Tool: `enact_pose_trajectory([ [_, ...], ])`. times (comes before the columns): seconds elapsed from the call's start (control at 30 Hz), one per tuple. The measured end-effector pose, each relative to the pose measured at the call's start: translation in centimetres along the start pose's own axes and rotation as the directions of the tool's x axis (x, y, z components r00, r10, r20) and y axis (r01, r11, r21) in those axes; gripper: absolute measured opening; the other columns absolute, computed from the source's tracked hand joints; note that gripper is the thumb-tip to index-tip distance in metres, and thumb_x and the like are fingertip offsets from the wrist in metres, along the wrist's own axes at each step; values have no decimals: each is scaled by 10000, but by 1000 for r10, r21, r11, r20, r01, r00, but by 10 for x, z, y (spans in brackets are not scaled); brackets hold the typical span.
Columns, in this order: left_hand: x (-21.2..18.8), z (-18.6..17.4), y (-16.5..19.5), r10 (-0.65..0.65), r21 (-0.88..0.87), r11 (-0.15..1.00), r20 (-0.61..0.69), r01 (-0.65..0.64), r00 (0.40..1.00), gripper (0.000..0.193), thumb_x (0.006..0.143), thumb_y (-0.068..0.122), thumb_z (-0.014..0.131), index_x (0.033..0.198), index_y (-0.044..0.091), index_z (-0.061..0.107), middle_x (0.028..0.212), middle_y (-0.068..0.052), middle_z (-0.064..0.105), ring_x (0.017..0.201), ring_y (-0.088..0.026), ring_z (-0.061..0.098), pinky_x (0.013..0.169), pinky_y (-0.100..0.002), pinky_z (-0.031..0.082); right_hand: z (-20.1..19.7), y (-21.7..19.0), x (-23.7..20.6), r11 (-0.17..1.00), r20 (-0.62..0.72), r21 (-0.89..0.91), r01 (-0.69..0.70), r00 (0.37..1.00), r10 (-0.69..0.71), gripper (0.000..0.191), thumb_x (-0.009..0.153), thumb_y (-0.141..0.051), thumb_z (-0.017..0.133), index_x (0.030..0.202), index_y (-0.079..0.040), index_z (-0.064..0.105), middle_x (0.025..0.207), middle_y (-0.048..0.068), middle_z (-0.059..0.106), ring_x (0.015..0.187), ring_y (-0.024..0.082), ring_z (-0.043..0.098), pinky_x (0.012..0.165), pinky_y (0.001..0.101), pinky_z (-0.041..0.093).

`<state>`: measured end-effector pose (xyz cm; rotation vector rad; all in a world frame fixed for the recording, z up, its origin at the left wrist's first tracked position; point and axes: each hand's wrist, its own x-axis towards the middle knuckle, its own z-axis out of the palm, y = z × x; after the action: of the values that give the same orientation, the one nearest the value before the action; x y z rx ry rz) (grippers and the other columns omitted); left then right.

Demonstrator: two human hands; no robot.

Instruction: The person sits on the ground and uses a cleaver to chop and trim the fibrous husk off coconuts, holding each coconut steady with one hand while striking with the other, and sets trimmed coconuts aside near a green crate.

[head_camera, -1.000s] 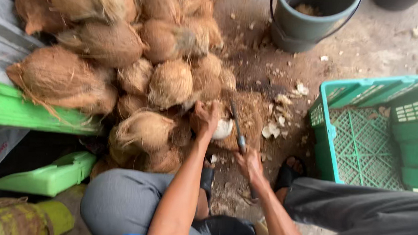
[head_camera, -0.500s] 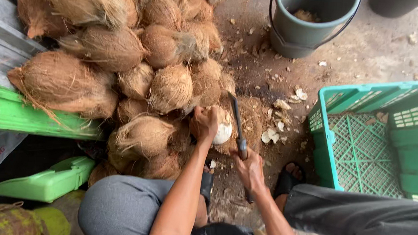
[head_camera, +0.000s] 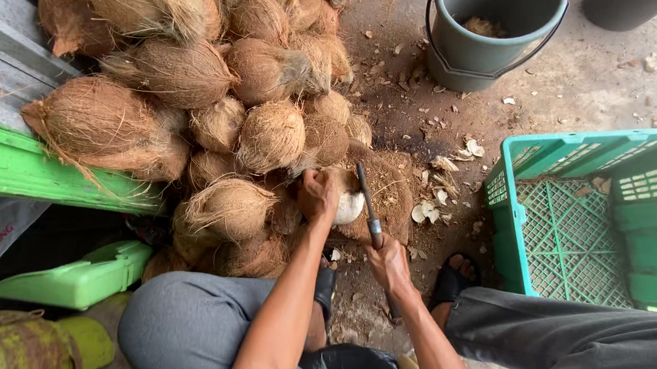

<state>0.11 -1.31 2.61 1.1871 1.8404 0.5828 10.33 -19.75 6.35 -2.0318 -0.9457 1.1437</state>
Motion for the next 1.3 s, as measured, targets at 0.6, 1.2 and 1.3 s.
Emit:
enact_pose_trajectory([
  [0.6,4,8,-30,316,-167,924,-171,-343,933,756,843,850,456,990,129,631,833,-74,623,682,-192,589,564,-371,486,-14,-5,4,996,99,-38,-85,991,89,289,950,-326,661,748,-138,574,521,5,537,432,134,501,412,329,421],
  [1.2,15,-13,-35,352,-124,927,-32,-353,936,607,875,681,549,1094,120,623,1015,-88,682,831,-226,650,630,-397,517,-22,-27,-18,977,186,114,-180,970,157,432,977,-345,677,672,-111,480,518,14,506,408,149,473,397,346,411],
  [1.3,16,-9,-21,508,-249,817,-116,-520,853,661,962,716,581,1146,82,619,1069,-117,660,923,-213,642,759,-355,518,-31,-38,-21,987,121,77,-140,984,131,458,976,-372,694,674,-123,457,523,4,488,419,130,457,404,338,397],
])
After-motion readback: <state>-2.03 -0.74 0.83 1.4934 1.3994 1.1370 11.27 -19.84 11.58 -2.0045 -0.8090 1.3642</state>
